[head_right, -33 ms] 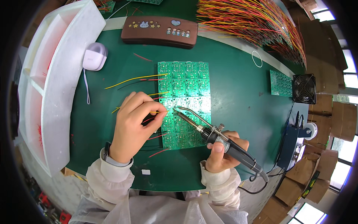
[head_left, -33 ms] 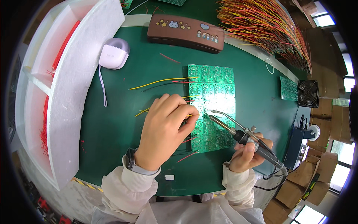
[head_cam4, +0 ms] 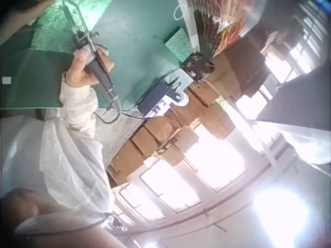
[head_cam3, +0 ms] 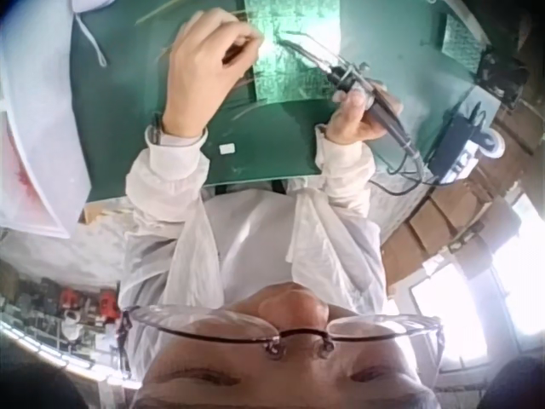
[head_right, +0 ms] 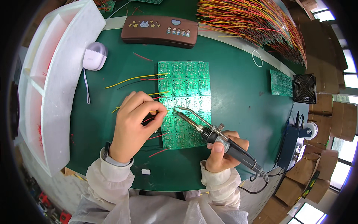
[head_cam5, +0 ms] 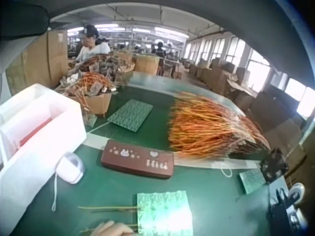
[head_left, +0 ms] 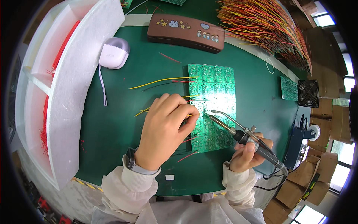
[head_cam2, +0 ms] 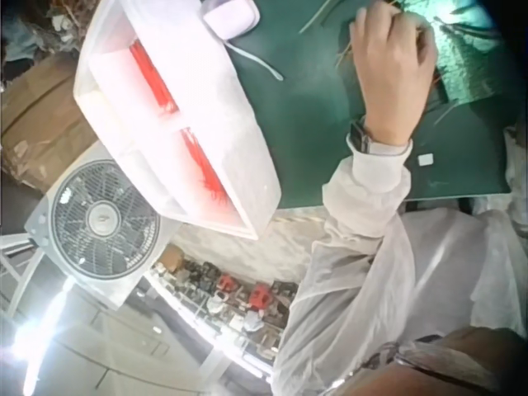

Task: The person solders wires to a circuit board using a soldering iron, taking additional wires from a container and attaching them to the board.

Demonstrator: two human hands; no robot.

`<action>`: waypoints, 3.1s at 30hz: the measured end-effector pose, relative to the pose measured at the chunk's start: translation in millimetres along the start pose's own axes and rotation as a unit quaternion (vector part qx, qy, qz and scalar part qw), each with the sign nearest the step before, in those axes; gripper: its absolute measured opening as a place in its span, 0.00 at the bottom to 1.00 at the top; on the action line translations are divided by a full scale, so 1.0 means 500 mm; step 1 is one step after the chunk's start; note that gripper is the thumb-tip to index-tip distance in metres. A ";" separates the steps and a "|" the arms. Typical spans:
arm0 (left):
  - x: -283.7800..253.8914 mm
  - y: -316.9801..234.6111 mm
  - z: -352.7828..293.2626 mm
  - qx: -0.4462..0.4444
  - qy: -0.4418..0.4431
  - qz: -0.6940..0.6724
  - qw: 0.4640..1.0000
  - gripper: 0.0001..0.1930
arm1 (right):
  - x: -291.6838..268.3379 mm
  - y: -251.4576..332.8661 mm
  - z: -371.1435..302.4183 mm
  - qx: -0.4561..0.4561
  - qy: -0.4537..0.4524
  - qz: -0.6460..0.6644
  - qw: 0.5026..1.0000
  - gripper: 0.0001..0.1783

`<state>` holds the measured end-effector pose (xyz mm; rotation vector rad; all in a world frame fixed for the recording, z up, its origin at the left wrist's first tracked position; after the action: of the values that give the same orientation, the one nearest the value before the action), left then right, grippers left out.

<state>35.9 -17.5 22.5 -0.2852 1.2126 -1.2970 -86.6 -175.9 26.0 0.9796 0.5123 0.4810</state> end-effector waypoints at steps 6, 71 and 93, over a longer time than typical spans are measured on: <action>-0.002 -0.001 -0.003 -0.001 0.002 0.011 1.000 0.08 | 0.010 -0.002 0.002 -0.023 0.016 0.012 1.000 0.18; 0.005 0.001 -0.008 -0.015 0.006 -0.006 1.000 0.07 | -0.009 0.004 -0.007 -0.057 0.135 0.024 0.989 0.18; 0.007 0.002 -0.008 -0.008 0.004 -0.006 1.000 0.08 | -0.023 0.003 -0.024 -0.064 0.138 0.016 0.988 0.22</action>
<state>32.6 -18.5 18.5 -0.2998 1.2309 -1.3009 -103.1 -174.3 23.7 0.8023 0.7067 0.6751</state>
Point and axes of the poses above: each hand's wrist, its own z-axis towards the middle knuckle, its own x-axis out of the palm, y = z × x, the point moved 4 cm from there along z, towards the middle knuckle, and after that the axes turned 1 degree about -y, right-handed, at the moved point
